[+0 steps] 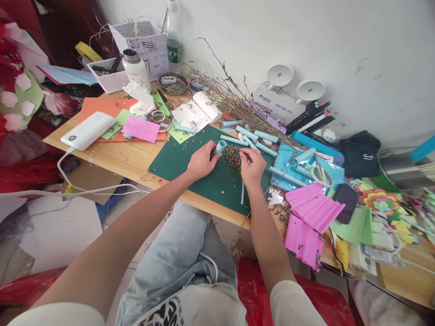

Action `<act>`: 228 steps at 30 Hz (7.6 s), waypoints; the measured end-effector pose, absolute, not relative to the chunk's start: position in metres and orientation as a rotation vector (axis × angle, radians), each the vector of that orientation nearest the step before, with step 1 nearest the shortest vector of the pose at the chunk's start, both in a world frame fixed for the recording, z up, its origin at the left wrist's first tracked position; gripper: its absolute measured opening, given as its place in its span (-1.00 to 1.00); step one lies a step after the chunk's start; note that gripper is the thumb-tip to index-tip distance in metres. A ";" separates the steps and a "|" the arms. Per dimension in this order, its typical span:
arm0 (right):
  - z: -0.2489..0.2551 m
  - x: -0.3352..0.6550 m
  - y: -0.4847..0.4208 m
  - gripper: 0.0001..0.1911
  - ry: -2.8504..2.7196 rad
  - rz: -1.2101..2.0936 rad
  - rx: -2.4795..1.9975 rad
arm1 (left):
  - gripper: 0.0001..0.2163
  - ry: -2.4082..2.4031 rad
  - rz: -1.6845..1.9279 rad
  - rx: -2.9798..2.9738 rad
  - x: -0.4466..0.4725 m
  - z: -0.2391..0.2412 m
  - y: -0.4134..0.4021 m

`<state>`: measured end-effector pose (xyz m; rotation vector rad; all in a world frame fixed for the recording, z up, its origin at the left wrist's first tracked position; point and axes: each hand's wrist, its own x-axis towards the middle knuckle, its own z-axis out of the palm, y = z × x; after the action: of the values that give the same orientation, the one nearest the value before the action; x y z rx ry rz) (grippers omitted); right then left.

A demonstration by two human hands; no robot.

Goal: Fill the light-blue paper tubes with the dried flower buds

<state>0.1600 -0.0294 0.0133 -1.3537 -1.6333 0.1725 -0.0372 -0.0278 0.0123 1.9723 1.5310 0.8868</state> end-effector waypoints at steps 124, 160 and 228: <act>0.008 0.177 -0.023 -0.69 -1.964 0.238 -1.547 | -0.82 1.522 0.905 1.978 -0.037 0.010 -0.028; -0.003 0.176 -0.027 -0.76 -1.578 0.259 -1.460 | -0.83 1.477 0.953 1.945 -0.037 0.008 -0.027; 0.002 0.174 -0.033 -0.75 -1.577 0.088 -1.414 | -0.82 1.515 0.909 1.956 -0.037 0.008 -0.026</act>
<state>0.1743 -0.0325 0.0023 -1.4142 -1.5770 0.0883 -0.0373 -0.0262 0.0081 1.9559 1.5146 0.9087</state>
